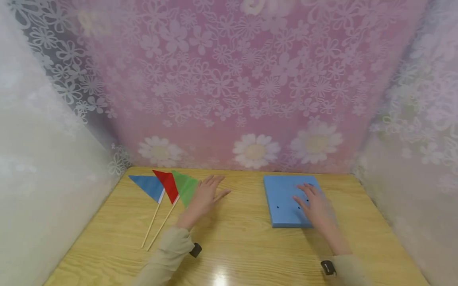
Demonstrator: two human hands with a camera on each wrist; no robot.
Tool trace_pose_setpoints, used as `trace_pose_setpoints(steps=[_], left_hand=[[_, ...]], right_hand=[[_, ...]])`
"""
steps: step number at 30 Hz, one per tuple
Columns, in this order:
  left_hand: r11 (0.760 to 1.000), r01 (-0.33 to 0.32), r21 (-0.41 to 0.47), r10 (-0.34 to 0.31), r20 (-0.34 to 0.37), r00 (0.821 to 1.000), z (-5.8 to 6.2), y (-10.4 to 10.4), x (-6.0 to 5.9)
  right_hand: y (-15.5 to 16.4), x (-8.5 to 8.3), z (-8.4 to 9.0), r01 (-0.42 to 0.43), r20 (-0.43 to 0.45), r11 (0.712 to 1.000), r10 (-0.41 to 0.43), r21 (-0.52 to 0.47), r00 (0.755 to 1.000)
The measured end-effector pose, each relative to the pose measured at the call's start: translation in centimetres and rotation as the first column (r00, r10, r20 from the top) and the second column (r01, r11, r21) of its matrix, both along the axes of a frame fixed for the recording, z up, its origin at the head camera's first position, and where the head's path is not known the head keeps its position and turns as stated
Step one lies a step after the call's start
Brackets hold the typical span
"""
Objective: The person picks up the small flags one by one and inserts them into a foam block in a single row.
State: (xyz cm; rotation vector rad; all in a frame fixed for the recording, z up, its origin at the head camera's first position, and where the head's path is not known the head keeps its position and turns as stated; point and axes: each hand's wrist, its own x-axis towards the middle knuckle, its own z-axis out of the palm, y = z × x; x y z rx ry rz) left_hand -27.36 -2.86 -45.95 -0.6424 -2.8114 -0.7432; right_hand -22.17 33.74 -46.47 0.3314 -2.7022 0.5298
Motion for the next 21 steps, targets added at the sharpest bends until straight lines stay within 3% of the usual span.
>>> trace_pose_setpoints(steps=[5, 8, 16, 21], left_hand=[[0.997, 0.055, -0.044, -0.056, -0.016, 0.998, 0.6, 4.3, -0.3], [0.991, 0.1, -0.086, -0.101, 0.003, 0.995, 0.6, 6.8, -0.3], [0.945, 0.223, -0.239, -0.218, 0.05, 0.975, -1.4, 12.0, 0.0], [0.913, 0.252, -0.322, -0.235, 0.09, 0.968, -2.3, 13.8, 0.7]], right_hand=[[4.9, 0.3, -0.5, -0.024, -0.027, 0.999, 0.025, 0.041, 0.999], [6.9, 0.6, -0.9, -0.048, 0.0, 0.996, 0.048, 0.08, 0.999], [9.6, 0.8, -2.2, -0.07, 0.226, 0.98, 0.026, 0.187, 0.974], [10.2, 1.1, -2.9, -0.066, 0.319, 0.98, 0.002, 0.188, 0.948]])
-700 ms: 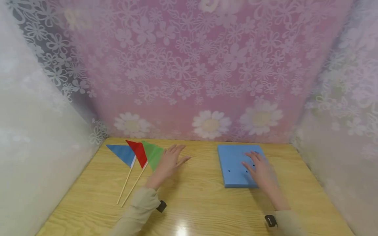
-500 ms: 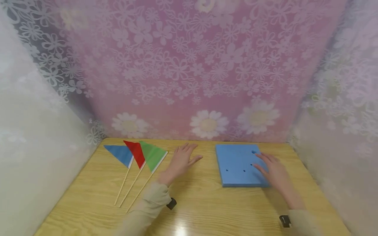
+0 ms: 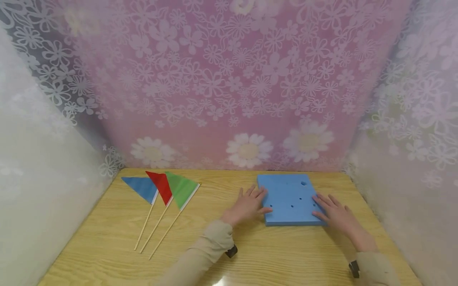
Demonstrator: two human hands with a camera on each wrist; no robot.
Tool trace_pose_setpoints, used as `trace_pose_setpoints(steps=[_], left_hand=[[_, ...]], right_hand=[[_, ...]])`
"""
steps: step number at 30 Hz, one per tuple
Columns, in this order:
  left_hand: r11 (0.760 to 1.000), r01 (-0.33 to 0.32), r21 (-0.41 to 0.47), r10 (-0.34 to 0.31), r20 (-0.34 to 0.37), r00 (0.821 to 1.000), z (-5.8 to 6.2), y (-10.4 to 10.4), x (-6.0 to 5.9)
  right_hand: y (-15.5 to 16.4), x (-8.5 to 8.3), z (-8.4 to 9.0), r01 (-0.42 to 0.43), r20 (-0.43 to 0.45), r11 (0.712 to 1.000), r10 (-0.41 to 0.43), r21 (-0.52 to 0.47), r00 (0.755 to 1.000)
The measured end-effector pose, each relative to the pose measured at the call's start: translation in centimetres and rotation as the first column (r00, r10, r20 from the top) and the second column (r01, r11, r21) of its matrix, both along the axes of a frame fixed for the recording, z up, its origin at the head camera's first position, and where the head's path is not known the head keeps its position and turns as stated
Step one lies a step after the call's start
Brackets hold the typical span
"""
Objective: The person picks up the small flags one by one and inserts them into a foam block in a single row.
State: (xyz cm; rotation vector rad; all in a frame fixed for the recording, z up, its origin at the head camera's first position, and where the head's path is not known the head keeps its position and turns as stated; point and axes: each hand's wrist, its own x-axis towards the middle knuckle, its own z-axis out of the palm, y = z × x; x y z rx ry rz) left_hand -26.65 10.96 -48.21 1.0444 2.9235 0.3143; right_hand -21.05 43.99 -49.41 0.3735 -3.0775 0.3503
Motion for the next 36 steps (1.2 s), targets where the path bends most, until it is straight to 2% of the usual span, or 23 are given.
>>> trace_pose_setpoints(steps=[5, 11, 18, 28, 36], left_hand=[[0.998, 0.0, -0.06, 0.001, 0.017, 1.0, -0.4, 0.3, 0.6], [0.998, -0.003, -0.064, 0.005, 0.032, 0.999, -0.6, 0.1, 0.6], [0.998, -0.006, -0.063, 0.009, 0.048, 0.999, -0.5, -0.5, 0.2], [0.999, 0.012, -0.032, -0.01, 0.066, 0.998, -1.1, -2.1, -0.6], [1.0, 0.025, -0.011, -0.024, 0.093, 0.995, -1.2, -3.4, -0.9]], right_hand=[[0.0, 0.1, -0.3, 0.002, 0.034, 0.999, -0.001, -0.037, 0.999], [-0.2, 0.1, -0.4, 0.001, 0.028, 0.999, 0.0, -0.043, 1.0], [-0.7, 0.0, -1.0, -0.029, -0.051, 0.998, 0.027, -0.05, 0.998], [-2.3, 0.1, -0.1, -0.011, 0.033, 0.999, 0.012, -0.038, 0.999], [-3.3, 0.1, -0.1, -0.032, 0.035, 0.998, 0.034, -0.049, 0.999]])
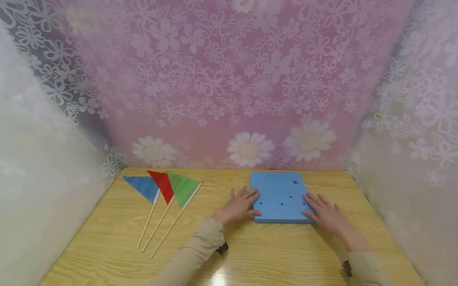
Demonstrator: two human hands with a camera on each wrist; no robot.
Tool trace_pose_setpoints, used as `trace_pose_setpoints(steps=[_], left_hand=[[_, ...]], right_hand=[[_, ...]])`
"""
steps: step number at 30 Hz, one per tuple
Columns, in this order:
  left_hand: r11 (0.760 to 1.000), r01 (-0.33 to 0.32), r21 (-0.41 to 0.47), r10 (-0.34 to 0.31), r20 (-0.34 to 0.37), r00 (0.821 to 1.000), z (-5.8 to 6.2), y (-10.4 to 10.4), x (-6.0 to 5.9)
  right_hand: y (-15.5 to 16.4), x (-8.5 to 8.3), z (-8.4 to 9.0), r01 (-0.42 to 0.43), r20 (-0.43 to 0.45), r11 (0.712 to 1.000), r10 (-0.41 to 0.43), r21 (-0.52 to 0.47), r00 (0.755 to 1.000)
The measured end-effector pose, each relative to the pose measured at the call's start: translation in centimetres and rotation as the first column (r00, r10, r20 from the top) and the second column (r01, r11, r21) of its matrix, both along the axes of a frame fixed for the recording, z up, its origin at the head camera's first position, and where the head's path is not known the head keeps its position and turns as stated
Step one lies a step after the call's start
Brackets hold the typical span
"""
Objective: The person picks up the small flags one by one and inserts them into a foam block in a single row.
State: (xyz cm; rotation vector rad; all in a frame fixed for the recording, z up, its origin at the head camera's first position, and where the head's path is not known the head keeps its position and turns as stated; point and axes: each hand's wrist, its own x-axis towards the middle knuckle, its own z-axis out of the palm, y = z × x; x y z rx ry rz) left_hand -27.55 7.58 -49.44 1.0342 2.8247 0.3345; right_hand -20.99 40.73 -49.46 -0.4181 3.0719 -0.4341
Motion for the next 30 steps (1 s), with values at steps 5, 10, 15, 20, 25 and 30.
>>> trace_pose_setpoints(steps=[5, 10, 15, 20, 25, 30], left_hand=[[0.999, 0.01, 0.038, -0.012, 0.039, 0.999, 0.4, -1.2, -0.1], [0.998, 0.017, 0.053, -0.02, 0.058, 0.998, 0.6, -2.3, -0.2], [0.998, 0.027, 0.053, -0.03, 0.058, 0.998, 0.8, -3.4, -0.4], [0.998, 0.031, 0.056, -0.035, 0.07, 0.997, 0.8, -4.5, -0.5], [0.997, 0.023, 0.07, -0.028, 0.081, 0.996, 0.8, -5.5, -0.6], [0.997, 0.023, 0.079, -0.028, 0.061, 0.998, 0.2, -6.5, -0.8]], right_hand=[[-0.5, -0.1, 0.0, -0.02, -0.011, 1.0, 0.02, -0.001, 1.0], [-1.3, -0.2, -0.1, -0.032, -0.018, 0.999, 0.032, 0.004, 0.999], [-2.3, -0.2, 0.2, -0.052, -0.001, 0.999, 0.052, -0.009, 0.999], [-3.1, -0.3, 0.2, -0.069, -0.012, 0.998, 0.069, 0.002, 0.998], [-3.8, -0.5, 0.0, -0.076, -0.02, 0.997, 0.076, 0.006, 0.997], [-4.6, -0.4, 0.1, -0.082, -0.018, 0.997, 0.082, 0.001, 0.996]])
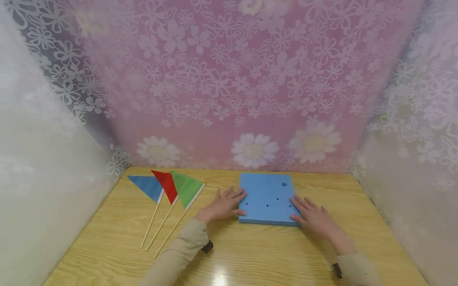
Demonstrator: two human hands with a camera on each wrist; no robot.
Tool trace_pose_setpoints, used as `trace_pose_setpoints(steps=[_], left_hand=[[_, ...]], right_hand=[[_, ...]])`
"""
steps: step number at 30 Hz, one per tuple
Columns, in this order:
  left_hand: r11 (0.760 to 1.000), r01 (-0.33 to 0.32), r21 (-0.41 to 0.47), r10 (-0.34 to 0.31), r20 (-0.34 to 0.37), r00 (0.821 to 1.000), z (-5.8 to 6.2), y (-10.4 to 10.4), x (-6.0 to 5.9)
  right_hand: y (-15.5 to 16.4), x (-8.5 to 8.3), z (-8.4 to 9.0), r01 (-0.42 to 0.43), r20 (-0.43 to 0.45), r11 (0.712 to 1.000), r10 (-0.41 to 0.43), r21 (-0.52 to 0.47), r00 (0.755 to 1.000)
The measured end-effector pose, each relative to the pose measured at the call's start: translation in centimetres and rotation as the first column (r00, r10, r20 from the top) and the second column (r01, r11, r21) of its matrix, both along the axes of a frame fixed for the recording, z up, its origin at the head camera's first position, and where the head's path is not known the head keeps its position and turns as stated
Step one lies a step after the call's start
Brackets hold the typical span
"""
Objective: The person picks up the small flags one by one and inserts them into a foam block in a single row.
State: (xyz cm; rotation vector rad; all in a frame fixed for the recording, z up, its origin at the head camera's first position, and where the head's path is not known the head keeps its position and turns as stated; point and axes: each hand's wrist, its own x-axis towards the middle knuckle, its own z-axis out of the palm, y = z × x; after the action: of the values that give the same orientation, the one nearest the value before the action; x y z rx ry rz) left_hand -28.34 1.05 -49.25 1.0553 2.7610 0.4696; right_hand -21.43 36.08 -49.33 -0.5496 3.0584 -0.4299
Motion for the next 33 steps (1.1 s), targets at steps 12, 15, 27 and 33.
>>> trace_pose_setpoints(steps=[12, 15, 27, 33], left_hand=[[1.0, -0.01, 0.006, 0.01, 0.037, 0.999, 0.7, -2.1, 0.1], [1.0, -0.019, 0.001, 0.019, 0.044, 0.999, 0.6, -2.6, 0.0], [0.999, -0.035, 0.013, 0.034, 0.062, 0.998, 0.6, -4.9, -0.4], [0.999, -0.039, 0.014, 0.039, 0.051, 0.998, 0.7, -6.0, -0.2]], right_hand=[[-1.9, -0.2, 0.2, -0.036, 0.002, 0.999, 0.036, -0.011, 0.999], [-2.5, -0.2, 0.2, -0.042, -0.003, 0.999, 0.042, -0.009, 0.999], [-4.8, -0.6, 0.4, -0.056, 0.002, 0.998, 0.057, -0.03, 0.998], [-5.7, -0.7, 0.5, -0.076, -0.008, 0.996, 0.076, -0.035, 0.997]])
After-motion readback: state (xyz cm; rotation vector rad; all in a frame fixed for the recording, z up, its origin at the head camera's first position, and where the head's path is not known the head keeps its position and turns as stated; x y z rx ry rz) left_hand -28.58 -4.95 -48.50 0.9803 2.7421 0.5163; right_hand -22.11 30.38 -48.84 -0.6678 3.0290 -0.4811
